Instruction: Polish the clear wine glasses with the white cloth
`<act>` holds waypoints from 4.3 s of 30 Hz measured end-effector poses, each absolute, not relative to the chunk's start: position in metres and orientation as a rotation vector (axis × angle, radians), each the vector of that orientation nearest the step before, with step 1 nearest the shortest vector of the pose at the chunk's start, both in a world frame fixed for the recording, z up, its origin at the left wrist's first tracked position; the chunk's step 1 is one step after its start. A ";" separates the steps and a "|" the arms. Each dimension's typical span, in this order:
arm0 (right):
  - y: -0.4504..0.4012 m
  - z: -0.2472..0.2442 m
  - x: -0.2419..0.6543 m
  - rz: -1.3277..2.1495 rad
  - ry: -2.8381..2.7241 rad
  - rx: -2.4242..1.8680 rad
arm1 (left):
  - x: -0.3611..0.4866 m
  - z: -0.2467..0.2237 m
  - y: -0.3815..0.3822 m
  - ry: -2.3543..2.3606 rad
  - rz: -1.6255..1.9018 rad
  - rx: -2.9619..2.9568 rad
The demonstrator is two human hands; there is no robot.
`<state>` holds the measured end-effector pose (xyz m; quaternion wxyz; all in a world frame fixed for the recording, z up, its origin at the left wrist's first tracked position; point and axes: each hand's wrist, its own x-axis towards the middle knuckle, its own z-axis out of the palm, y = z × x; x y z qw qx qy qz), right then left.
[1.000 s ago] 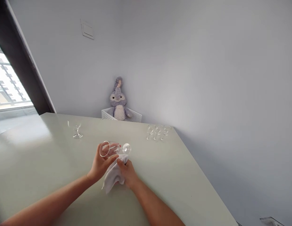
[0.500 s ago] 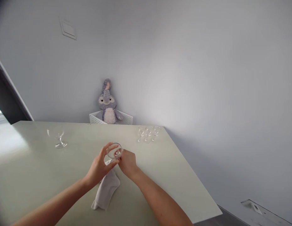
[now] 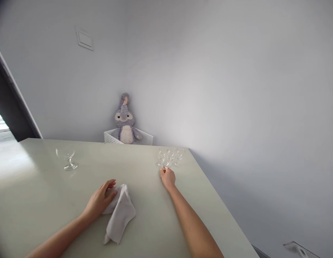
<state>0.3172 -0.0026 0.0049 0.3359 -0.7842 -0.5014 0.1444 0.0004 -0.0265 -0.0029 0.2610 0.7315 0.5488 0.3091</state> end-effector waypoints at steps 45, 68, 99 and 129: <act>-0.065 0.036 0.204 1.332 -0.738 -1.078 | -0.025 0.035 0.028 1.434 1.212 1.788; -0.091 0.050 0.177 1.342 -1.396 -0.863 | 0.009 0.022 -0.028 1.319 1.051 2.726; -0.079 0.042 0.194 1.655 -0.910 -0.880 | 0.005 0.061 -0.043 1.052 0.767 2.851; -0.073 0.043 0.221 0.778 -1.926 -1.147 | -0.006 0.049 -0.025 0.649 0.268 1.505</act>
